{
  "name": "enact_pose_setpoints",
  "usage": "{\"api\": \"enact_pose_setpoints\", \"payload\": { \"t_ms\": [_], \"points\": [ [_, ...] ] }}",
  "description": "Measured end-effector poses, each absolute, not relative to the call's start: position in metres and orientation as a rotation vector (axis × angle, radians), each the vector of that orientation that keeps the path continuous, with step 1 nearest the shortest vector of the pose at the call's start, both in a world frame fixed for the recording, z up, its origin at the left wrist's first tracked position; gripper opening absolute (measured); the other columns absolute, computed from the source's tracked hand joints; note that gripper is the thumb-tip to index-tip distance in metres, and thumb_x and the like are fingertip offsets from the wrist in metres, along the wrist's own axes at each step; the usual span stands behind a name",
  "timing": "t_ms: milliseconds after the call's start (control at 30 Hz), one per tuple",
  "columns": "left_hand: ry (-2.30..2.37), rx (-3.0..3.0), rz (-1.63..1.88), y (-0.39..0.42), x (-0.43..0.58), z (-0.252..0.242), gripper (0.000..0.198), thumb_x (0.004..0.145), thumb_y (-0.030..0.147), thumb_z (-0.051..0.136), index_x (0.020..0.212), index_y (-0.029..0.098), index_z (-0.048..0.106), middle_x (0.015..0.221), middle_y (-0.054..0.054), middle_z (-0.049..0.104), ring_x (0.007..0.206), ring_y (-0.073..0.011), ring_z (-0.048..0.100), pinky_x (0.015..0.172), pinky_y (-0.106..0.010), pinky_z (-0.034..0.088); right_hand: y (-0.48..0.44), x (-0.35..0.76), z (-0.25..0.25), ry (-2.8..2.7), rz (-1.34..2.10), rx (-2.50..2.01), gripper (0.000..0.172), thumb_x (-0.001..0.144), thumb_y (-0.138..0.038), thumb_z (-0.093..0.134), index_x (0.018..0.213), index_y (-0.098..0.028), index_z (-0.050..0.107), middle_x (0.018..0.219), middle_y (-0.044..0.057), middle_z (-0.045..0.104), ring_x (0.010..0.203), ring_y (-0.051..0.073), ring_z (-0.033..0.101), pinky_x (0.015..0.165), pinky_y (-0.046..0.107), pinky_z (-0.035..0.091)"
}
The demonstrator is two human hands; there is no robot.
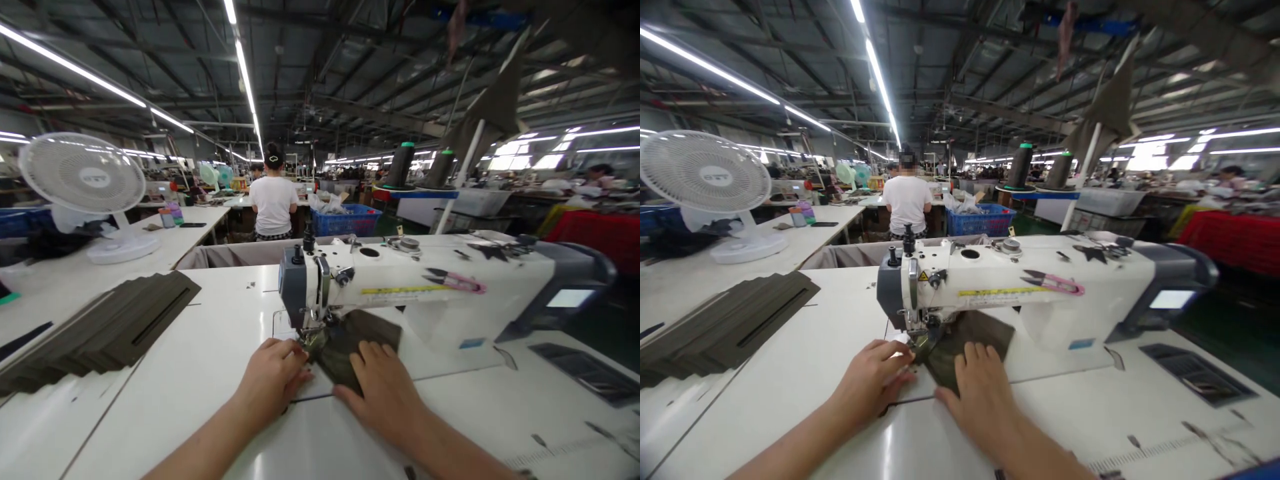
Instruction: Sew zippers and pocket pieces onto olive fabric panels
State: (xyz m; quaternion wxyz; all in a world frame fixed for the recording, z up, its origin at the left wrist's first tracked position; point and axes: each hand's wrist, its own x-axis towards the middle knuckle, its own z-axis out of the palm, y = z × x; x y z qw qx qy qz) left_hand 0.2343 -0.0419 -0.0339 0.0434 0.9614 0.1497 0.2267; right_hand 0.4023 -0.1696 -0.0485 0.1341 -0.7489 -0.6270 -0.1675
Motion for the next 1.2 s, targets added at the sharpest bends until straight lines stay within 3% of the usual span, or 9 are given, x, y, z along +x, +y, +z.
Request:
{"api": "enact_pose_setpoints", "payload": {
  "t_ms": [133, 267, 400, 500, 700, 833, 967, 1100, 1200],
  "points": [
    [0.401, 2.933, 0.555, -0.047, 0.233, -0.033, 0.018, 0.078, 0.021, 0.06, 0.096, 0.019, 0.063, 0.103, -0.007, 0.06, 0.089, -0.0211, 0.059, 0.08, -0.035, 0.051, -0.212, 0.377, -0.061, -1.92, -0.687, -1.782, 0.053, 0.066, -0.062, 0.059, 0.09, -0.016, 0.067, 0.084, 0.011, 0.063, 0.074, 0.026, 0.054, 0.067, 0.039, 0.042],
    [0.408, 2.905, 0.512, -0.047, 0.228, -0.033, 0.02, 0.084, 0.018, 0.048, 0.099, 0.016, 0.062, 0.111, -0.01, 0.059, 0.097, -0.0203, 0.058, 0.085, -0.033, 0.049, -0.223, 0.369, -0.068, -1.884, -0.668, -1.708, 0.029, 0.081, -0.037, 0.052, 0.096, -0.015, 0.064, 0.096, 0.011, 0.063, 0.086, 0.024, 0.053, 0.073, 0.034, 0.042],
    [0.322, 2.908, 0.461, -0.067, 0.223, -0.023, 0.025, 0.084, 0.028, 0.05, 0.105, 0.017, 0.06, 0.112, -0.011, 0.061, 0.106, -0.0237, 0.055, 0.1, -0.046, 0.035, -0.212, 0.367, -0.066, -1.826, -0.652, -1.621, 0.02, 0.081, -0.016, 0.046, 0.086, -0.014, 0.064, 0.084, 0.009, 0.063, 0.079, 0.022, 0.053, 0.07, 0.033, 0.042],
    [0.163, 2.874, 0.403, -0.09, 0.226, -0.019, 0.053, 0.075, 0.042, 0.061, 0.12, 0.017, 0.049, 0.12, -0.013, 0.056, 0.114, -0.0266, 0.049, 0.104, -0.05, 0.026, -0.203, 0.37, -0.055, -1.841, -0.419, -1.661, 0.019, 0.081, -0.012, 0.045, 0.072, -0.017, 0.061, 0.071, 0.005, 0.059, 0.07, 0.019, 0.052, 0.063, 0.03, 0.041],
    [0.441, 2.741, 0.493, -0.097, 0.241, -0.031, 0.022, 0.079, 0.01, 0.043, 0.092, 0.017, 0.06, 0.081, -0.006, 0.067, 0.075, -0.0195, 0.063, 0.072, -0.032, 0.05, -0.228, 0.384, -0.039, -1.694, -0.127, -1.685, 0.035, 0.09, -0.028, 0.037, 0.063, -0.018, 0.057, 0.064, 0.005, 0.057, 0.061, 0.016, 0.052, 0.057, 0.028, 0.038],
    [0.65, 2.303, 0.669, -0.095, 0.242, -0.03, 0.019, 0.083, 0.019, 0.042, 0.092, 0.018, 0.059, 0.078, -0.003, 0.065, 0.073, -0.0173, 0.06, 0.067, -0.027, 0.048, -0.234, 0.374, -0.044, -1.333, 0.826, -1.635, 0.05, 0.084, -0.058, 0.039, 0.06, -0.018, 0.056, 0.055, 0.004, 0.059, 0.047, 0.013, 0.053, 0.045, 0.024, 0.036],
    [0.616, 1.856, 0.714, -0.102, 0.244, -0.029, 0.026, 0.085, 0.038, 0.046, 0.091, 0.017, 0.059, 0.08, -0.003, 0.062, 0.083, -0.0183, 0.058, 0.076, -0.029, 0.046, -0.193, 0.345, -0.043, -0.673, 1.475, -1.09, 0.058, 0.074, -0.069, 0.043, 0.091, -0.015, 0.057, 0.087, 0.01, 0.066, 0.065, 0.018, 0.064, 0.054, 0.028, 0.049],
    [0.587, 1.525, 0.63, -0.094, 0.234, -0.024, 0.039, 0.082, 0.051, 0.047, 0.085, 0.014, 0.058, 0.06, 0.001, 0.052, 0.055, -0.013, 0.051, 0.054, -0.024, 0.043, -0.164, 0.349, -0.045, -0.991, 1.135, -1.474, 0.039, 0.088, -0.037, 0.039, 0.066, -0.013, 0.06, 0.052, 0.002, 0.06, 0.044, 0.014, 0.058, 0.049, 0.026, 0.05],
    [0.577, 1.539, 0.603, -0.071, 0.217, -0.009, 0.043, 0.079, 0.055, 0.05, 0.077, 0.013, 0.058, 0.064, -0.001, 0.055, 0.059, -0.0128, 0.052, 0.057, -0.024, 0.043, -0.16, 0.391, -0.04, -1.695, -0.075, -1.884, 0.041, 0.086, -0.023, 0.039, 0.05, -0.019, 0.058, 0.028, -0.01, 0.035, 0.033, 0.01, 0.044, 0.056, 0.03, 0.052]
  ]
}}
